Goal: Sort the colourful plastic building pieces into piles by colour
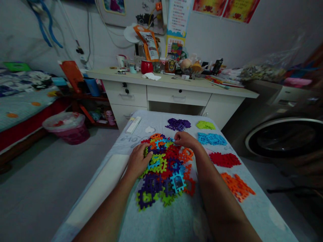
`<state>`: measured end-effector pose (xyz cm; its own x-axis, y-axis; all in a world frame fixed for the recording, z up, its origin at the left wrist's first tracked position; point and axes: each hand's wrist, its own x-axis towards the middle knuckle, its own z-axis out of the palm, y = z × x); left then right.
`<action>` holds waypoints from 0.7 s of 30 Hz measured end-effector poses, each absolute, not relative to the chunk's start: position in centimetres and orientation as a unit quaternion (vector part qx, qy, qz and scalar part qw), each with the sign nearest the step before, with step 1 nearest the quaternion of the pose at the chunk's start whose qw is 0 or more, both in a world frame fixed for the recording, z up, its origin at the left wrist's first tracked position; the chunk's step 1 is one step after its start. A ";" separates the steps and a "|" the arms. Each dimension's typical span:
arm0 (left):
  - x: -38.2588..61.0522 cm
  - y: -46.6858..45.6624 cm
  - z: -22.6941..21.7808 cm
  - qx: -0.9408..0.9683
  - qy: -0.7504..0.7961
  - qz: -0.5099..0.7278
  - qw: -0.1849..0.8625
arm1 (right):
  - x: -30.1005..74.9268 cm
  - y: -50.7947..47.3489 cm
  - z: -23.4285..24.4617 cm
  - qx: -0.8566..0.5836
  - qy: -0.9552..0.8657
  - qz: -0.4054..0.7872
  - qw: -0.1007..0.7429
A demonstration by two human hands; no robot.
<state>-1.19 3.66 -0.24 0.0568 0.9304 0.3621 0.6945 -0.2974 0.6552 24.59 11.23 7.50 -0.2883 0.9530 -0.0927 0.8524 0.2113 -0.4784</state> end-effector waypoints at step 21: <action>-1.3 3.7 -0.1 0.709 0.581 0.366 0.159 | 37.0 10.8 9.3 -0.751 -0.535 0.128 0.364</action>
<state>-1.27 3.72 -0.15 0.0561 0.9408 0.3343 0.7078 -0.2737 0.6513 36.98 10.83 9.34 0.3943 0.8975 0.1975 0.7116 -0.1621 -0.6836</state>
